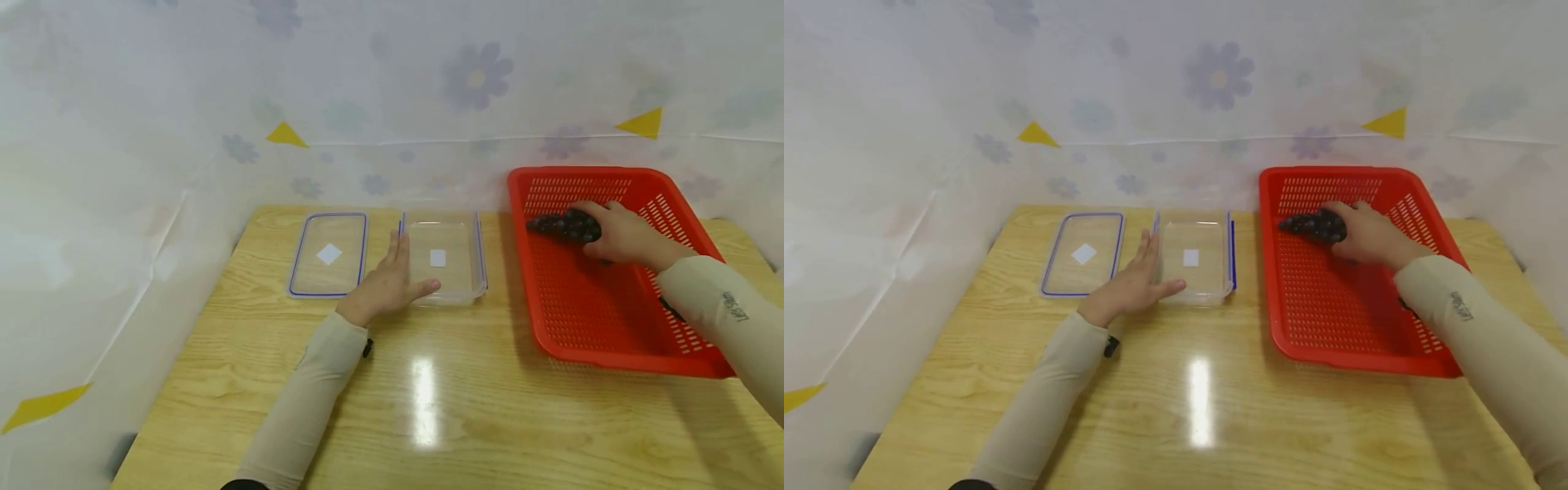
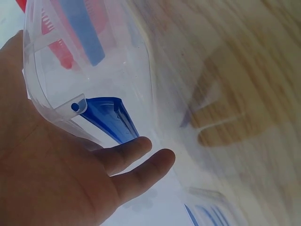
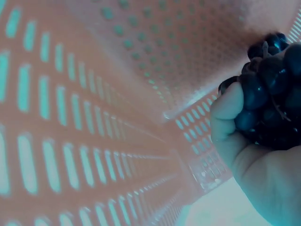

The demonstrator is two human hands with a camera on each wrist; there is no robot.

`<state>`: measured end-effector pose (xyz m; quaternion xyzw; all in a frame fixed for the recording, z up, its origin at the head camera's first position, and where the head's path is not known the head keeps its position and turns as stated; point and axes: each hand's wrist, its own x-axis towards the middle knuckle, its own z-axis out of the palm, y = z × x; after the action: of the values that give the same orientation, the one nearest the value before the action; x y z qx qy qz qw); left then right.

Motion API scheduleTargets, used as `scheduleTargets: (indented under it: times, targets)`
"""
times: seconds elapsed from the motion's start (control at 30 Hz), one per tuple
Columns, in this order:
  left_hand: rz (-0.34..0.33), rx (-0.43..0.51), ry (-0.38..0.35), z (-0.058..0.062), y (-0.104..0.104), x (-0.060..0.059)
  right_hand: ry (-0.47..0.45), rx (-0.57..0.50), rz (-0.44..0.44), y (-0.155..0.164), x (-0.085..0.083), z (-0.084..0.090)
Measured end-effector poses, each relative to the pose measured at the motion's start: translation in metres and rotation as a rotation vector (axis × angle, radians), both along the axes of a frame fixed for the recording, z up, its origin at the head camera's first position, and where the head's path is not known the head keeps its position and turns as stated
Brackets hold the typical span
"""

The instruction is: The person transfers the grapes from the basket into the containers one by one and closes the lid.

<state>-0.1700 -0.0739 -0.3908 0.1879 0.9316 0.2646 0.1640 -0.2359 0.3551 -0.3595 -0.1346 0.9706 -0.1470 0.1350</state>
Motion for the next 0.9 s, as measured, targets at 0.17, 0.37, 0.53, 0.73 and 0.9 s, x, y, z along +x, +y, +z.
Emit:
scheduleTargets:
  times: [0.17, 0.37, 0.53, 0.73, 0.9]
  targets:
    - [0.008, 0.001, -0.009, 0.0, 0.0, 0.0, 0.001, -0.023, -0.002, -0.004, 0.004, 0.014]
    - [0.015, 0.004, -0.016, -0.001, 0.0, 0.0, 0.044, -0.028, 0.011, -0.012, 0.011, 0.033]
    - [0.001, 0.006, 0.034, -0.003, 0.0, 0.0, 0.081, -0.042, -0.006, -0.019, 0.021, 0.061]
    - [-0.012, 0.01, 0.033, -0.001, 0.001, 0.0, 0.173, -0.084, -0.006, -0.035, 0.026, 0.096]
    - [-0.014, 0.008, 0.028, -0.001, 0.001, -0.001, 0.218, -0.102, 0.019, -0.058, 0.025, 0.115]
